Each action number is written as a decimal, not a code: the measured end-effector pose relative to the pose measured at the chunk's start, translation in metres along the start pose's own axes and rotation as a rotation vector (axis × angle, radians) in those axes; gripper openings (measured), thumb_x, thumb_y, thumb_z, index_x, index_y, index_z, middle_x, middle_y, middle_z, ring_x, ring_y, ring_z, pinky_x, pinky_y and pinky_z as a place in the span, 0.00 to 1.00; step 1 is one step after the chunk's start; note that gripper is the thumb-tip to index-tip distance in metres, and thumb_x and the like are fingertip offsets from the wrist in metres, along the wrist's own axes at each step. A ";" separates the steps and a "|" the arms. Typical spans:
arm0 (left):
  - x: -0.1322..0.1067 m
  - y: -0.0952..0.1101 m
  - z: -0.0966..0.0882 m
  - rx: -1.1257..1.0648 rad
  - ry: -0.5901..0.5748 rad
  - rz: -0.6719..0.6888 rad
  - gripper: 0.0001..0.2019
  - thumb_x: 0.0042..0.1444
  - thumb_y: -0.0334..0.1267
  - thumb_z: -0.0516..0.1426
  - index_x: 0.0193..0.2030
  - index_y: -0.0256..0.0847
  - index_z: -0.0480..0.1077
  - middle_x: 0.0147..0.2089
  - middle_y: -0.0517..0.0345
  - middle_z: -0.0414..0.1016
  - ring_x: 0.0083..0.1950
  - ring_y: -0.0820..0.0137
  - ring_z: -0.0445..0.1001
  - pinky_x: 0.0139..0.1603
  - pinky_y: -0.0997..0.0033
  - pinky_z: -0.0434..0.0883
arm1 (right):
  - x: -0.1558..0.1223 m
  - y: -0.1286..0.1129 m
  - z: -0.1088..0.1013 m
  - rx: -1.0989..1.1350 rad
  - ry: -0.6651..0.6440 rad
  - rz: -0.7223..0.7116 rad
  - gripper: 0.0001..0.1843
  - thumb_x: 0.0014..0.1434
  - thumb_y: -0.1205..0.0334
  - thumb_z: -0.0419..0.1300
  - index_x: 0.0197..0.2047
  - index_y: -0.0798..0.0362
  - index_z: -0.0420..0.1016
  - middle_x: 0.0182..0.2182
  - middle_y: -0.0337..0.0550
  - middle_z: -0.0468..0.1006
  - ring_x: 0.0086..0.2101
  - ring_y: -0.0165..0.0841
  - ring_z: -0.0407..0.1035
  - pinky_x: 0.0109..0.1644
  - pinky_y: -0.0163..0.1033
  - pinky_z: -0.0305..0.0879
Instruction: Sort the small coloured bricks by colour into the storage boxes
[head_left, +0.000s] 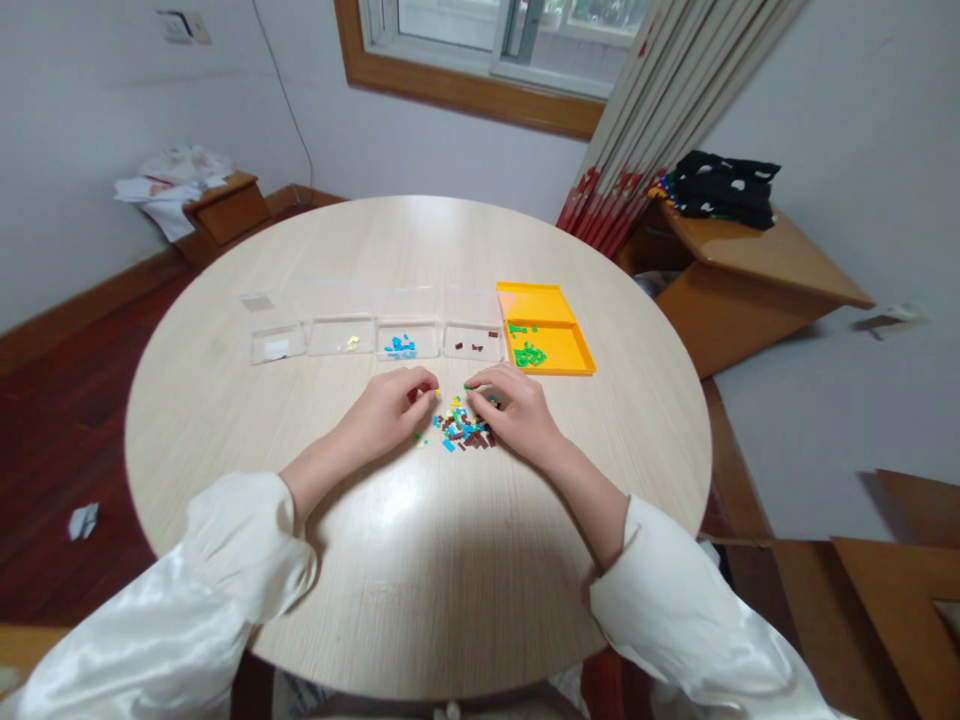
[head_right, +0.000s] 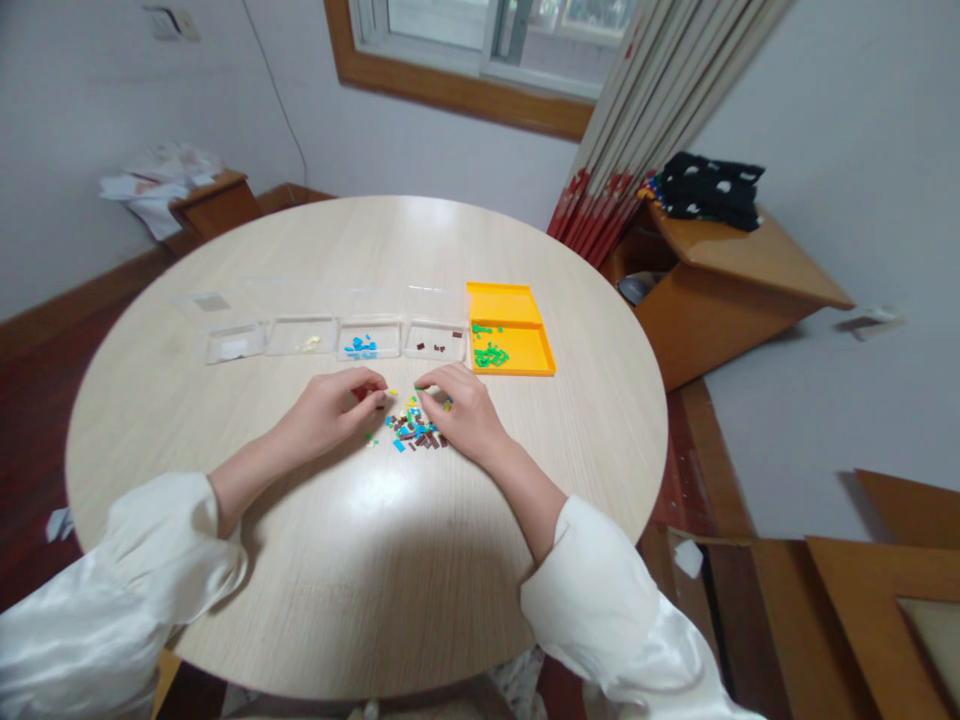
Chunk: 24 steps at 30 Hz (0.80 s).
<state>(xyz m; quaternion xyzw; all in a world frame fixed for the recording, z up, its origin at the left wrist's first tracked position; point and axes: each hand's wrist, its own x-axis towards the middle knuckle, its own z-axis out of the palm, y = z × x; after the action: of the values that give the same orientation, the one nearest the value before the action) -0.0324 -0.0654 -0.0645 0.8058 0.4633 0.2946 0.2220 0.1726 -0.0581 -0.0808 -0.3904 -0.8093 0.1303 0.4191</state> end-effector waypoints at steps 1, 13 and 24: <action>0.000 -0.001 0.000 0.011 -0.007 -0.001 0.07 0.58 0.35 0.51 0.35 0.38 0.70 0.32 0.56 0.74 0.34 0.70 0.70 0.40 0.69 0.67 | 0.001 0.004 -0.003 -0.009 0.034 0.012 0.06 0.56 0.69 0.57 0.33 0.51 0.74 0.31 0.41 0.79 0.36 0.35 0.71 0.43 0.42 0.67; 0.006 -0.011 0.014 0.166 -0.134 0.151 0.15 0.61 0.33 0.49 0.49 0.42 0.74 0.45 0.48 0.67 0.48 0.60 0.63 0.52 0.54 0.62 | 0.000 0.078 -0.039 -0.196 0.257 0.263 0.07 0.53 0.62 0.59 0.35 0.52 0.77 0.34 0.45 0.80 0.36 0.38 0.72 0.42 0.46 0.69; 0.011 -0.014 0.018 0.274 -0.119 0.125 0.14 0.61 0.33 0.50 0.45 0.41 0.76 0.43 0.47 0.68 0.45 0.60 0.63 0.47 0.57 0.61 | -0.001 0.077 -0.035 -0.190 0.229 0.256 0.09 0.54 0.61 0.59 0.37 0.53 0.77 0.35 0.47 0.80 0.37 0.38 0.72 0.41 0.46 0.69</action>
<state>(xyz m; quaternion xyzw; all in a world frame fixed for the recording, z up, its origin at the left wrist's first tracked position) -0.0248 -0.0508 -0.0834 0.8717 0.4344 0.1936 0.1182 0.2407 -0.0120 -0.1008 -0.5404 -0.7086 0.0601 0.4497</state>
